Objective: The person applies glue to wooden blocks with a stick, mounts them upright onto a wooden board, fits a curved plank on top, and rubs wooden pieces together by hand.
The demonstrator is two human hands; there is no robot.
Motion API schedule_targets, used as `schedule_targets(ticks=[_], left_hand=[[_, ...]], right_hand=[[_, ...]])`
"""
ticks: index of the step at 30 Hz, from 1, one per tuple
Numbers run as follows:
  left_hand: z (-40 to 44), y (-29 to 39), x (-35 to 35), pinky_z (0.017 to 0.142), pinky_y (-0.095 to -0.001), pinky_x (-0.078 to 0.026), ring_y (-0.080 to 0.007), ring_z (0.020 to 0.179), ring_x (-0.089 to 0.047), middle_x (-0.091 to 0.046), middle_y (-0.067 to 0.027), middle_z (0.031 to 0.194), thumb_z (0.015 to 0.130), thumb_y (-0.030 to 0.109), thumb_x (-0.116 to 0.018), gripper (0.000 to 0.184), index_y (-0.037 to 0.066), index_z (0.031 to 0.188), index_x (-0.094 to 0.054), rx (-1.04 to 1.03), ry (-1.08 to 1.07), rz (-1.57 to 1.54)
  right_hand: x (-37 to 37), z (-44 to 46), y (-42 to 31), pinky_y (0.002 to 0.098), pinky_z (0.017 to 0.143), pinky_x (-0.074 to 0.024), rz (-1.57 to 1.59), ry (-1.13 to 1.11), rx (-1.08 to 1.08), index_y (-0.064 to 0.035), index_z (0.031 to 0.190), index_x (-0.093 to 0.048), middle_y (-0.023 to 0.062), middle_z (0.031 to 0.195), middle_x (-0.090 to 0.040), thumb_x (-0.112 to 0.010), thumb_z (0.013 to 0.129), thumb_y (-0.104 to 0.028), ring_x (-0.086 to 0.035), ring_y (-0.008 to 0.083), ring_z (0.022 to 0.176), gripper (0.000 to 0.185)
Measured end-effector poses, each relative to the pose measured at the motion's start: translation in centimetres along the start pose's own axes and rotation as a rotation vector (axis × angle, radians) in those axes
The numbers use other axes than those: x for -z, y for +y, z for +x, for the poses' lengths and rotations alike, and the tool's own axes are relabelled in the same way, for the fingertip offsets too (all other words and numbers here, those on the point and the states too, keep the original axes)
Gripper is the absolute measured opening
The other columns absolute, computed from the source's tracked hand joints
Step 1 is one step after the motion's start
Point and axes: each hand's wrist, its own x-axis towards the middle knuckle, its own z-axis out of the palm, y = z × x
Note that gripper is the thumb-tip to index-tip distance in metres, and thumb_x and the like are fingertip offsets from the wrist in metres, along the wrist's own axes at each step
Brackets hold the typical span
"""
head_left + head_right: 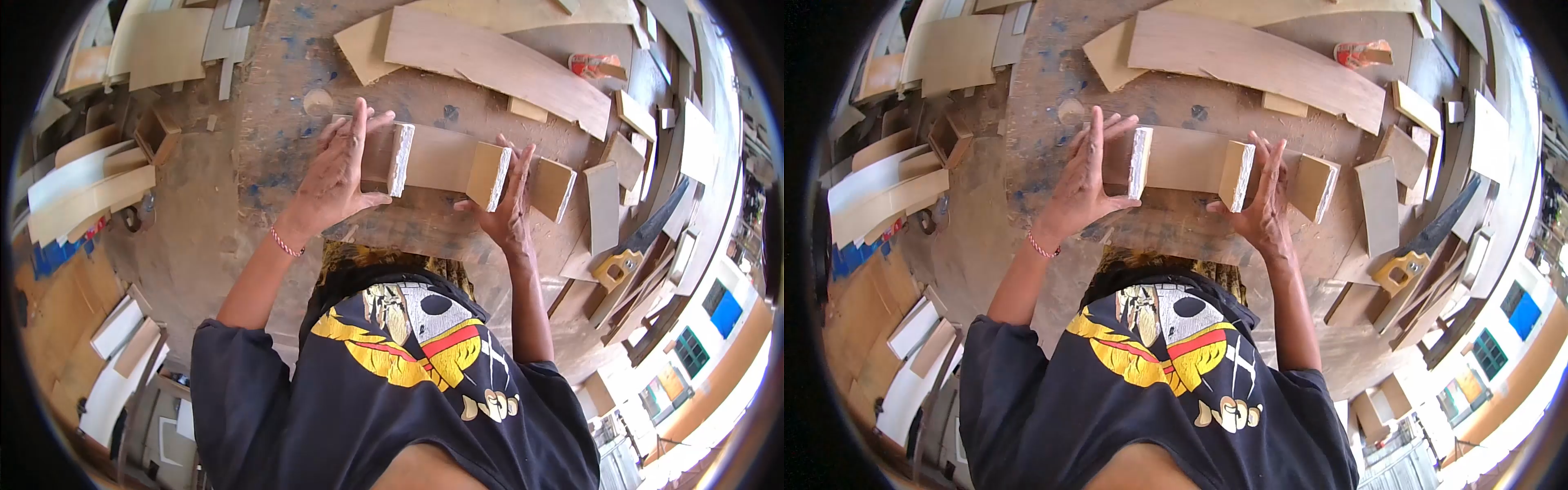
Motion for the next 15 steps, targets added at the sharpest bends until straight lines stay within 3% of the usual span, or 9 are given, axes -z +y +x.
schedule_targets(ticks=[3,7,15], left_hand=[[0.1,0.0,-0.3,0.108,-0.0413,-0.022,-0.0261,0.129,-0.040,-0.043,-0.0072,0.140,0.049,0.022,-0.089,0.140,0.001,0.146,0.010,0.014,0.007,0.006],[1.1,-0.4,-1.4,0.101,-0.0388,-0.024,-0.0230,0.125,-0.045,-0.048,-0.0054,0.138,0.050,0.024,-0.089,0.138,0.001,0.146,0.008,-0.001,0.060,0.008],[1.6,-0.6,-3.0,0.100,-0.0412,-0.021,-0.0221,0.124,-0.046,-0.051,0.0004,0.135,0.052,0.033,-0.087,0.137,0.000,0.146,0.007,0.025,0.032,0.098]], right_hand=[[-0.1,0.3,-0.5,0.0462,0.107,-0.0278,-0.031,0.027,-0.002,0.0030,0.144,0.010,0.0172,0.141,-0.038,-0.086,0.054,-0.037,-0.038,0.0375,0.126,0.137],[-0.3,0.7,0.0,0.0441,0.106,-0.0276,-0.073,0.058,0.041,0.0053,0.144,0.007,0.0146,0.140,-0.042,-0.085,0.056,-0.039,-0.041,0.0345,0.126,0.134],[-0.1,0.8,1.2,0.0413,0.108,-0.0232,-0.054,0.050,0.044,0.0025,0.145,0.005,0.0082,0.139,-0.046,-0.083,0.057,-0.043,-0.041,0.0306,0.126,0.133]])
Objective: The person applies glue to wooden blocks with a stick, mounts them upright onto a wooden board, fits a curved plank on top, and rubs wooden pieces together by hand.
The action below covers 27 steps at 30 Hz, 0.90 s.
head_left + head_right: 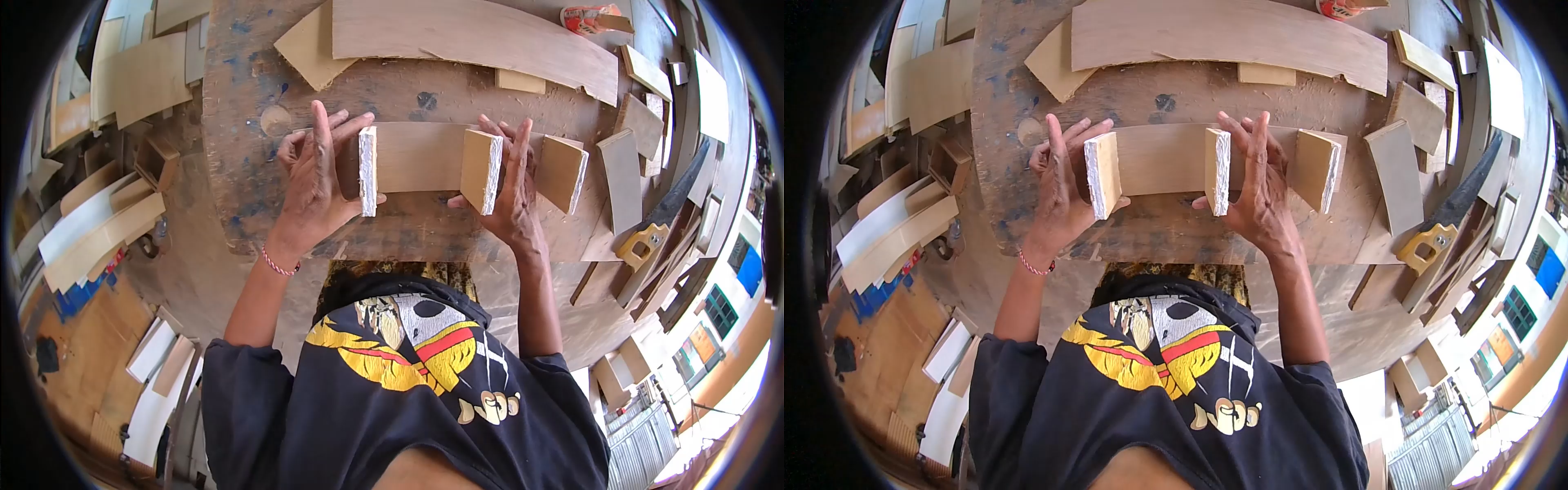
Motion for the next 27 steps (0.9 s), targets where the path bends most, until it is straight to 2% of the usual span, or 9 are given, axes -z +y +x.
schedule_targets(ticks=[11,13,23,25,27], left_hand=[[0.0,0.0,-0.3,0.102,-0.0417,-0.019,-0.0205,0.125,-0.046,-0.053,0.0004,0.132,0.058,0.037,-0.085,0.133,-0.001,0.145,0.008,0.005,0.013,0.047],[0.1,0.2,-0.2,0.102,-0.0441,-0.018,-0.0250,0.125,-0.044,-0.053,-0.0068,0.130,0.059,0.033,-0.086,0.133,-0.001,0.144,0.011,0.003,-0.019,0.039],[0.4,0.3,-0.9,0.102,-0.0442,-0.020,-0.0243,0.125,-0.044,-0.053,-0.0056,0.130,0.057,0.035,-0.086,0.135,-0.001,0.144,0.010,0.003,-0.018,0.070],[0.4,0.2,-0.9,0.101,-0.0420,-0.021,-0.0216,0.123,-0.047,-0.054,-0.0010,0.130,0.057,0.037,-0.085,0.134,-0.002,0.145,0.008,-0.002,0.015,0.079],[0.3,0.3,-1.0,0.101,-0.0419,-0.021,-0.0215,0.123,-0.047,-0.054,-0.0008,0.131,0.057,0.037,-0.085,0.134,-0.001,0.145,0.008,0.000,0.011,0.075]], right_hand=[[0.0,0.2,0.4,0.0410,0.107,-0.0221,-0.030,-0.041,-0.019,-0.0022,0.147,-0.002,0.0019,0.136,-0.049,-0.082,0.054,-0.049,-0.039,0.0287,0.128,0.131],[-0.1,0.1,0.6,0.0415,0.107,-0.0223,-0.018,-0.032,-0.018,-0.0023,0.147,-0.006,0.0019,0.135,-0.050,-0.081,0.053,-0.050,-0.039,0.0288,0.128,0.130],[-0.1,0.2,1.3,0.0415,0.106,-0.0239,-0.015,-0.036,-0.037,-0.0022,0.147,-0.007,0.0021,0.132,-0.053,-0.081,0.052,-0.051,-0.039,0.0278,0.128,0.130],[-0.3,0.1,1.5,0.0412,0.106,-0.0243,-0.037,-0.026,-0.008,-0.0022,0.147,-0.007,0.0020,0.134,-0.051,-0.081,0.052,-0.052,-0.039,0.0276,0.128,0.131],[-0.3,0.0,1.6,0.0410,0.106,-0.0241,-0.018,-0.029,-0.001,-0.0023,0.147,-0.007,0.0022,0.135,-0.051,-0.081,0.052,-0.052,-0.038,0.0275,0.128,0.130]])
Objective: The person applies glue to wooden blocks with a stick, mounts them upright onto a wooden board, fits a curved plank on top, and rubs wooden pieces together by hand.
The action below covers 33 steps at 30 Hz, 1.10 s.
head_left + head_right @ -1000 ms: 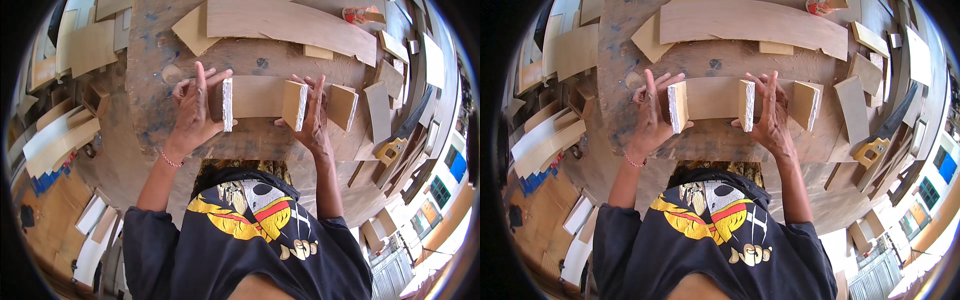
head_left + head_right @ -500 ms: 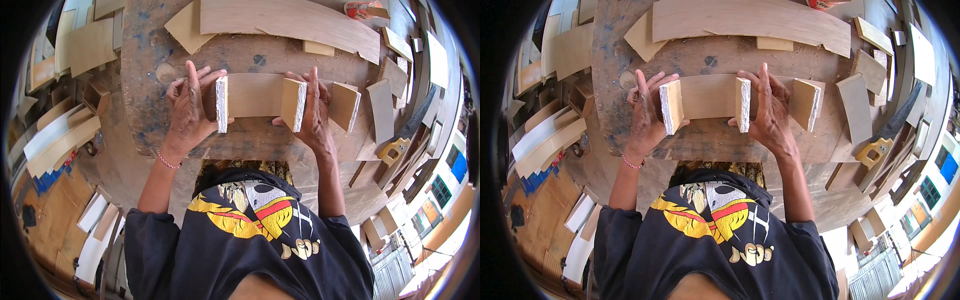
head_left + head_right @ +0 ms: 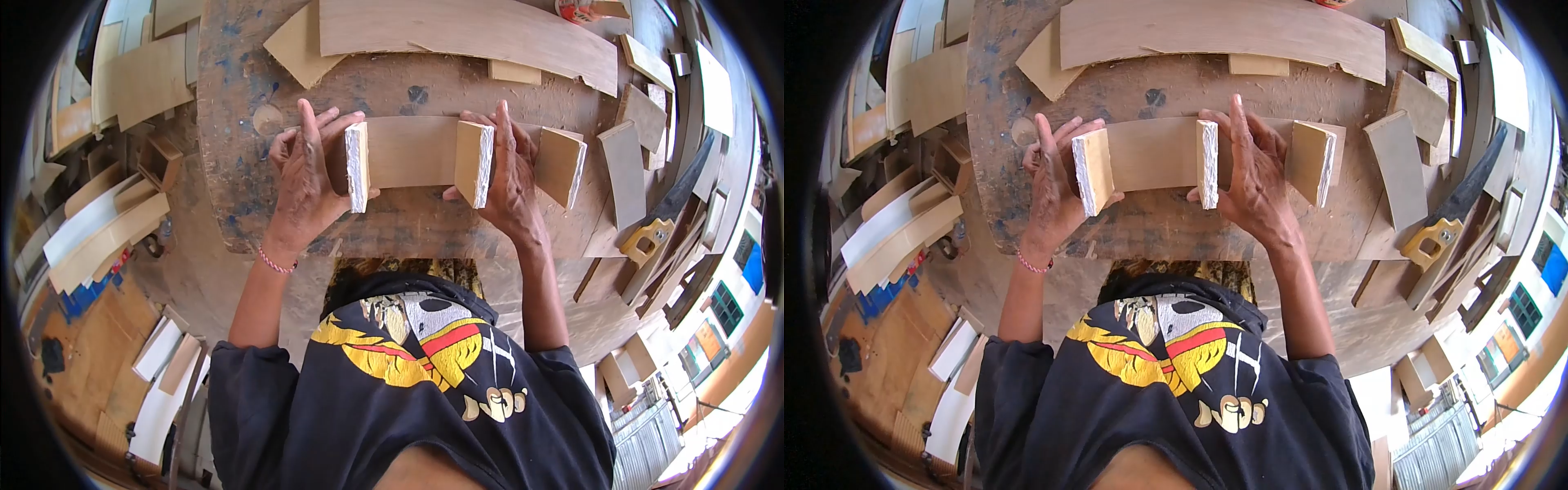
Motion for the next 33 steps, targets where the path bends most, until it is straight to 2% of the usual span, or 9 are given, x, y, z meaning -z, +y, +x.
schedule_targets(ticks=[10,22,33], left_hand=[[-0.1,0.1,0.0,0.103,-0.0422,-0.020,-0.0207,0.125,-0.045,-0.054,-0.0002,0.131,0.054,0.039,-0.086,0.137,-0.001,0.145,0.007,0.026,-0.014,0.004],[0.1,0.2,-0.5,0.105,-0.0415,-0.020,-0.0199,0.124,-0.045,-0.053,-0.0005,0.131,0.053,0.044,-0.086,0.136,-0.001,0.145,0.004,0.017,-0.004,0.026],[0.5,0.5,-0.5,0.101,-0.0388,-0.022,-0.0189,0.121,-0.049,-0.055,0.0004,0.128,0.053,0.041,-0.085,0.131,-0.003,0.145,-0.003,0.008,-0.019,0.062]], right_hand=[[0.2,-0.1,0.0,0.0410,0.107,-0.0229,0.041,-0.016,-0.008,-0.0045,0.147,-0.007,0.0012,0.136,-0.050,-0.081,0.061,-0.046,-0.037,0.0272,0.130,0.121],[0.2,-0.1,0.4,0.0412,0.109,-0.0214,0.023,-0.022,-0.023,-0.0065,0.148,-0.007,0.0007,0.135,-0.051,-0.083,0.061,-0.043,-0.036,0.0271,0.130,0.121],[0.5,-0.1,0.8,0.0415,0.105,-0.0243,0.006,-0.006,0.014,-0.0054,0.148,-0.008,0.0021,0.133,-0.052,-0.084,0.060,-0.041,-0.040,0.0278,0.128,0.122]])
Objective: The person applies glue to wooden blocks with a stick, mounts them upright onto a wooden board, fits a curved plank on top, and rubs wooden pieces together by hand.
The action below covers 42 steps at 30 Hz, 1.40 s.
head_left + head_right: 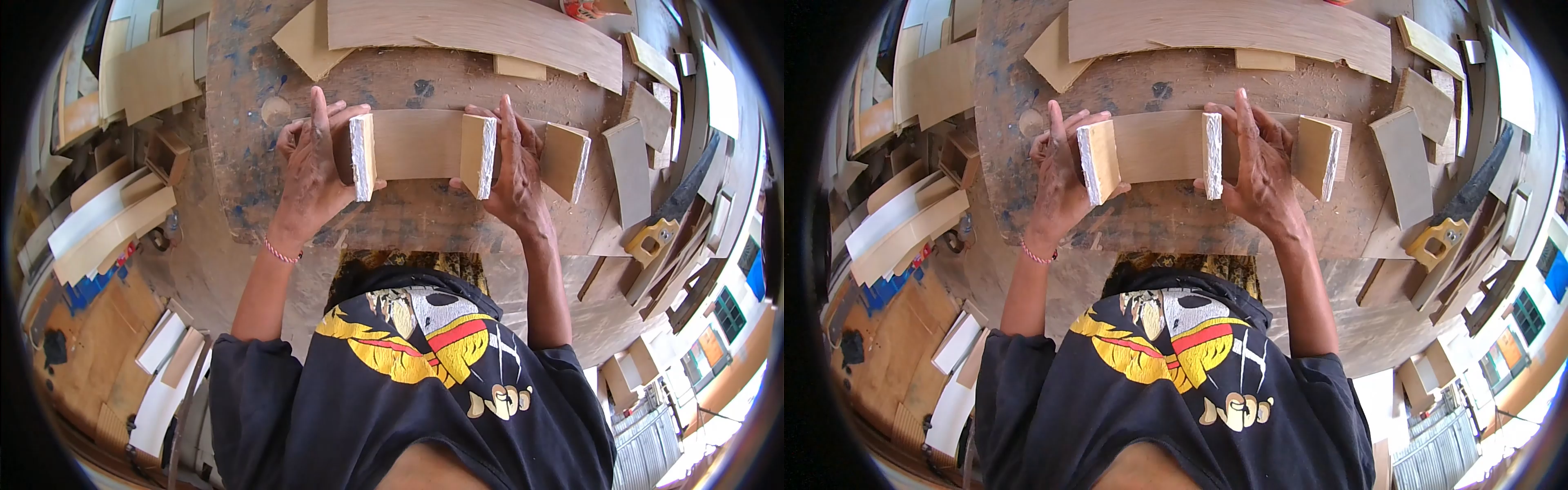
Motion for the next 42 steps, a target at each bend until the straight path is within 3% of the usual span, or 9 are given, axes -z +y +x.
schedule_targets(ticks=[17,25,26,29,30,35,38,39,42], left_hand=[[0.2,0.2,-0.2,0.101,-0.0392,-0.023,-0.0209,0.119,-0.049,-0.056,-0.0008,0.125,0.051,0.036,-0.087,0.130,-0.002,0.145,-0.005,-0.001,0.026,-0.034],[0.1,0.2,-0.6,0.102,-0.0390,-0.022,-0.0215,0.123,-0.046,-0.053,-0.0013,0.130,0.055,0.038,-0.086,0.132,-0.004,0.145,0.002,-0.017,-0.004,-0.002],[0.2,0.3,-0.6,0.102,-0.0390,-0.022,-0.0215,0.123,-0.046,-0.053,-0.0013,0.130,0.055,0.038,-0.086,0.132,-0.004,0.145,0.002,-0.027,0.001,-0.006],[0.0,0.5,-0.3,0.106,-0.0407,-0.020,-0.0244,0.128,-0.040,-0.046,-0.0044,0.138,0.055,0.046,-0.084,0.138,-0.005,0.144,0.008,-0.020,0.011,0.049],[-0.2,0.5,-0.5,0.107,-0.0420,-0.018,-0.0272,0.131,-0.036,-0.039,-0.0083,0.142,0.055,0.049,-0.082,0.139,-0.006,0.143,0.011,-0.014,0.016,0.049],[-2.2,1.6,0.1,0.110,-0.0463,-0.014,-0.0361,0.135,-0.026,-0.021,-0.0226,0.149,0.056,0.056,-0.078,0.142,-0.003,0.142,0.017,-0.014,0.164,-0.006],[-3.7,4.3,0.4,0.109,-0.0480,-0.017,-0.0400,0.135,-0.024,-0.018,-0.0289,0.148,0.060,0.052,-0.079,0.138,0.000,0.144,0.017,0.001,0.290,-0.053],[-4.4,5.8,0.2,0.106,-0.0477,-0.024,-0.0394,0.133,-0.027,-0.020,-0.0289,0.147,0.061,0.045,-0.081,0.135,0.001,0.144,0.015,-0.032,0.301,-0.126],[-4.6,10.0,-1.1,0.097,-0.0448,-0.040,-0.0363,0.128,-0.038,-0.028,-0.0275,0.144,0.066,0.024,-0.084,0.125,0.003,0.146,0.010,-0.170,0.261,-0.361]], right_hand=[[-0.2,-0.1,0.4,0.0414,0.107,-0.0248,-0.004,0.003,-0.013,-0.0055,0.148,-0.008,0.0026,0.133,-0.053,-0.084,0.058,-0.042,-0.038,0.0281,0.129,0.124],[-0.1,-0.3,0.9,0.0432,0.106,-0.0245,0.013,-0.001,-0.001,-0.0029,0.147,-0.008,0.0064,0.133,-0.052,-0.081,0.063,-0.045,-0.038,0.0296,0.129,0.119],[-0.3,-0.4,1.1,0.0431,0.107,-0.0251,0.034,-0.006,0.020,0.0003,0.146,-0.005,0.0106,0.137,-0.047,-0.081,0.063,-0.042,-0.036,0.0309,0.130,0.121],[-0.3,-0.8,0.1,0.0430,0.108,-0.0261,0.043,0.057,0.038,0.0037,0.145,0.000,0.0154,0.143,-0.038,-0.082,0.061,-0.037,-0.035,0.0330,0.131,0.124],[0.0,-1.3,-0.3,0.0430,0.110,-0.0271,0.034,0.037,0.022,0.0051,0.144,0.003,0.0186,0.147,-0.028,-0.082,0.062,-0.030,-0.033,0.0353,0.132,0.124],[-0.7,-4.0,-1.6,0.0444,0.109,-0.0301,0.111,0.097,-0.019,-0.0018,0.146,0.005,0.0215,0.148,-0.025,-0.077,0.070,-0.030,-0.030,0.0386,0.134,0.116],[0.0,-5.7,-2.1,0.0430,0.104,-0.0379,0.179,0.138,0.018,-0.0003,0.146,-0.005,0.0219,0.148,-0.025,-0.076,0.072,-0.018,-0.039,0.0385,0.128,0.104],[0.3,-6.4,-2.3,0.0430,0.104,-0.0379,0.180,0.141,0.017,-0.0003,0.146,-0.005,0.0219,0.148,-0.025,-0.076,0.072,-0.018,-0.039,0.0385,0.128,0.104],[2.2,-8.5,-2.8,0.0398,0.088,-0.0477,0.250,0.213,0.068,-0.0030,0.143,-0.023,0.0201,0.133,-0.048,-0.078,0.071,-0.016,-0.055,0.0340,0.109,0.092]])
